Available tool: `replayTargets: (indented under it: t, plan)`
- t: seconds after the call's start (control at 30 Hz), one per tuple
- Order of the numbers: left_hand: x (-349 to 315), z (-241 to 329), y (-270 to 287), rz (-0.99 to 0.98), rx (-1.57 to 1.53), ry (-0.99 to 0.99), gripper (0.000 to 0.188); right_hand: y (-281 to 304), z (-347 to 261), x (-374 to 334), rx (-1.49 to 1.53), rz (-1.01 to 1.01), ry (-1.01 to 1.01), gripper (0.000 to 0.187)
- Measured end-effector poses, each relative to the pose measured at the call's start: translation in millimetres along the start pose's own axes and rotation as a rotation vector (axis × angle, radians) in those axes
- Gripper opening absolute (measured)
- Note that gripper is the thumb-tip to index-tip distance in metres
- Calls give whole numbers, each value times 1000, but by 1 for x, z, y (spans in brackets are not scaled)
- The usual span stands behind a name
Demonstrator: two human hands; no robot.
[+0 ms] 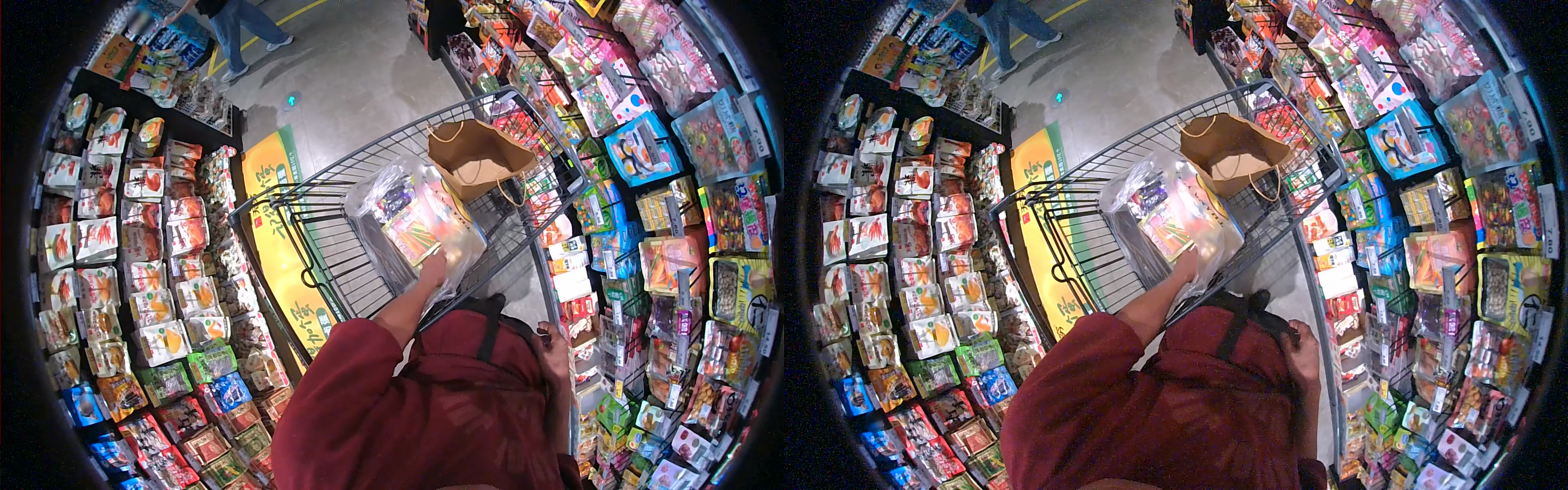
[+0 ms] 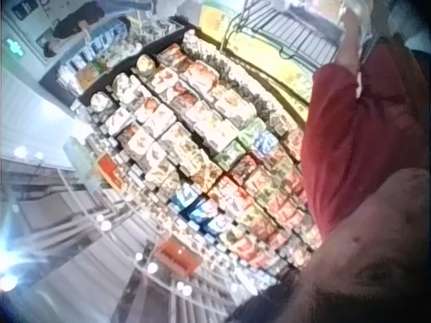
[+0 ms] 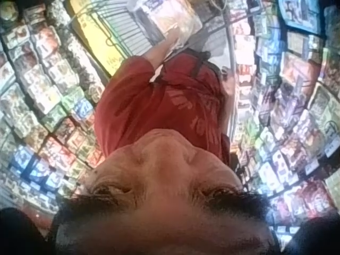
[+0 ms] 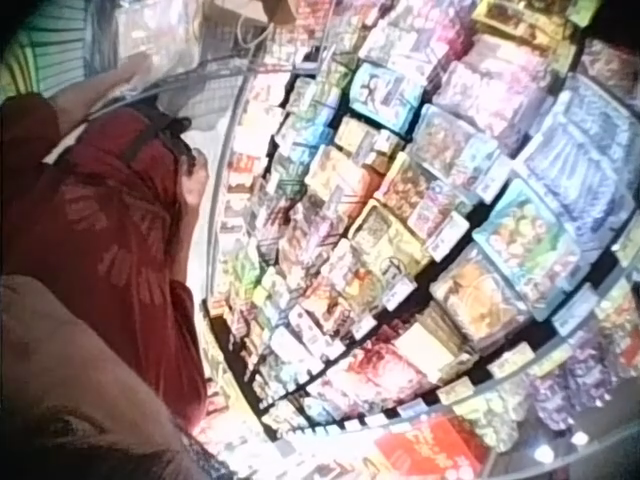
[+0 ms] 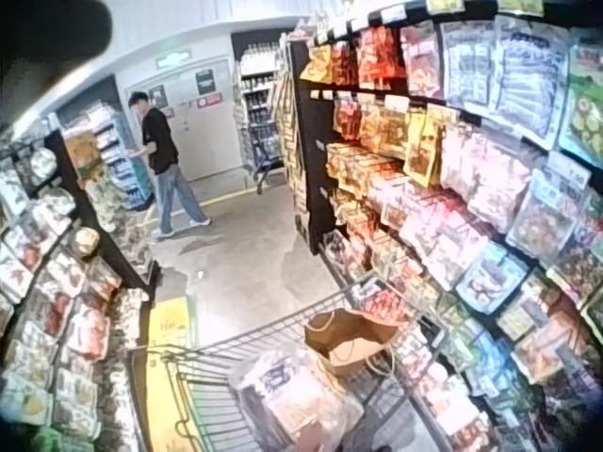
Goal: Picking various snacks from supermarket shelves and putting them into a shopping cart
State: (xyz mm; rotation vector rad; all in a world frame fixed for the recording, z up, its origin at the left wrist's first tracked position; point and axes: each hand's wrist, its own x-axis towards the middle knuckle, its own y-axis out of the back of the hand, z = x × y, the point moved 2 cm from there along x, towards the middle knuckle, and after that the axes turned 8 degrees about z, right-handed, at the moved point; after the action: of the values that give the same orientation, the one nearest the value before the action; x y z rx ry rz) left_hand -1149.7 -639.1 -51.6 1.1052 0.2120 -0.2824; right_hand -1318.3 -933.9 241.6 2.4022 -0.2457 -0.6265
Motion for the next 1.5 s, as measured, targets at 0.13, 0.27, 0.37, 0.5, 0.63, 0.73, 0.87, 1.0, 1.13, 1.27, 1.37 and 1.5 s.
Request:
replayTargets:
  t: [0.13, 0.27, 0.37, 0.5, 0.63, 0.73, 0.87, 1.0, 1.13, 1.27, 1.37, 1.5]
  plan:
    - [2, -1, 60, -179, -76, 185, 39, -5, -11, 1, 49, -53, -22, 39]
    - [-9, 7, 143, -241, -145, 334, 43, -9, -34, 5, 39, -83, -39, 36]
    - [-23, -6, 192, -59, -98, 406, 45, -17, -37, 13, 38, -99, 7, 37]
    - [-48, -18, 261, 152, -673, 392, 37, -15, -52, 17, 16, -121, -5, 38]
    - [-81, 10, 332, 231, -1448, 215, 39, -24, -48, 23, 71, -149, 8, 39]
    - [-85, 37, 347, 223, -1706, 52, 59, -28, -36, 22, 87, -123, 92, 39]
    - [-75, 65, 333, 98, -1841, -80, 59, -24, -30, 17, 134, -94, 45, 39]
    - [-59, 125, 317, 83, -1848, 136, 48, -11, -30, 17, 136, -30, 73, 37]
    - [-46, 188, 296, -44, -1567, 58, 39, 18, -34, 23, 203, 43, 121, 35]
    - [-36, 241, 256, -277, -1420, -57, 40, 48, -24, 47, 467, 139, 88, 38]
    - [-37, 289, 234, -465, -1390, -98, 40, 83, -36, 71, 543, 206, 121, 45]
    - [-35, 352, 204, -649, -1383, -121, 44, 122, -47, 94, 770, 366, 211, 48]
